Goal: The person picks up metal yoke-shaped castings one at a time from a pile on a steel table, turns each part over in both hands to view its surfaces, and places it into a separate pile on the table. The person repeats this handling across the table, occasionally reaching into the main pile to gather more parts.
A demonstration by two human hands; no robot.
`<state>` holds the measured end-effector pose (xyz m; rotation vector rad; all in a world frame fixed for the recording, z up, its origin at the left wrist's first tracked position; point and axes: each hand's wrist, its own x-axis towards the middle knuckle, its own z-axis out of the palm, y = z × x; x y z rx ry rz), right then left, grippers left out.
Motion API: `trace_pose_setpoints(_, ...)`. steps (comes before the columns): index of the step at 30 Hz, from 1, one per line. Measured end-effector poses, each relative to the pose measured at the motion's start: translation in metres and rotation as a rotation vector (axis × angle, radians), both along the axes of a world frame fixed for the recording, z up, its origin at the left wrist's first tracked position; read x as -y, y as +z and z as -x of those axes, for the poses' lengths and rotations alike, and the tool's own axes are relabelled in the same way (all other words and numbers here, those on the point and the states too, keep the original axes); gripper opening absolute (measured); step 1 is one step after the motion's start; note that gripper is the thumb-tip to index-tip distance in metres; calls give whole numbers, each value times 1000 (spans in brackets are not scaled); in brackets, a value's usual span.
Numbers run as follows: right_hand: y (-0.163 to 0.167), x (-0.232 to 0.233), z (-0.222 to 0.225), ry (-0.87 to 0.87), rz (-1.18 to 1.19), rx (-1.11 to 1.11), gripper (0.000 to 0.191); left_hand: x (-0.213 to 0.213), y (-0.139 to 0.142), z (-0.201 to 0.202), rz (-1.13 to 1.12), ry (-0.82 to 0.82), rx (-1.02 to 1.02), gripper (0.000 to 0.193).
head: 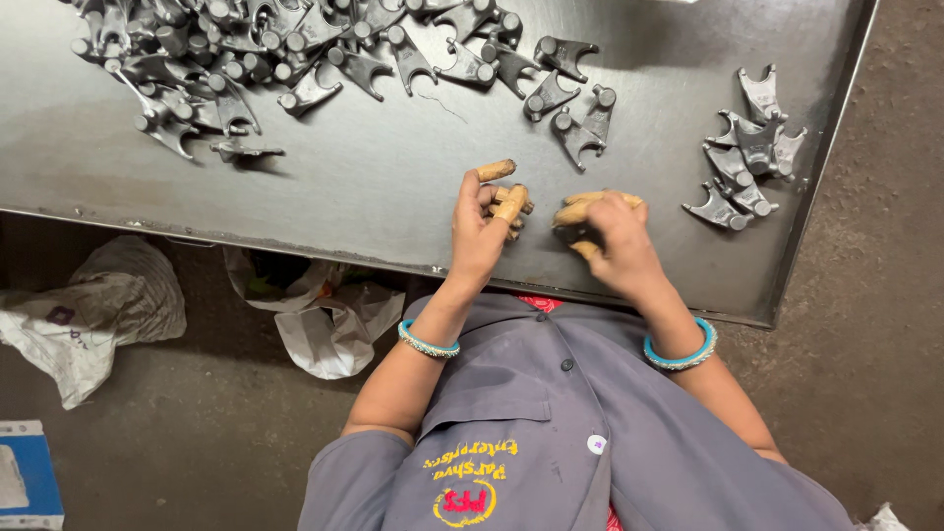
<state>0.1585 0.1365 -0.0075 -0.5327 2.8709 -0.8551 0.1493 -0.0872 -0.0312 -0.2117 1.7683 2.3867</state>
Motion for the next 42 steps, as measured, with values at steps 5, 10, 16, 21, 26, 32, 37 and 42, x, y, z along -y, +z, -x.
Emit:
trace_pose_setpoints(5,-15,-28,1,-124,1176,412,43,-6,-4,0,-11,-3,34,42)
trace_pose_setpoints(10,-16,-43,2,-394,1627,766,40,-7,-12,-2,-10,-9,15,52)
trace_pose_setpoints(16,-4,-35,7,-442,1675,860,33,-5,-4,1,40,24,2,52)
trace_pose_setpoints(21,19,-32,20,-366,1129,1034,31,3,16,18,580,99,-213,59)
trace_pose_setpoints(26,48,-36,58,-113,871,770,26,17,34,82,1154,101,-481,104)
trace_pose_setpoints(32,67,-13,96,-248,1562,341,61,20,60,167,1315,-160,-149,140)
trace_pose_setpoints(37,41,30,94,-189,156,-244,72,28,58,191,1333,-231,-121,130)
trace_pose_setpoints(42,23,36,81,-164,31,-328,44,36,40,178,1279,-216,-260,117)
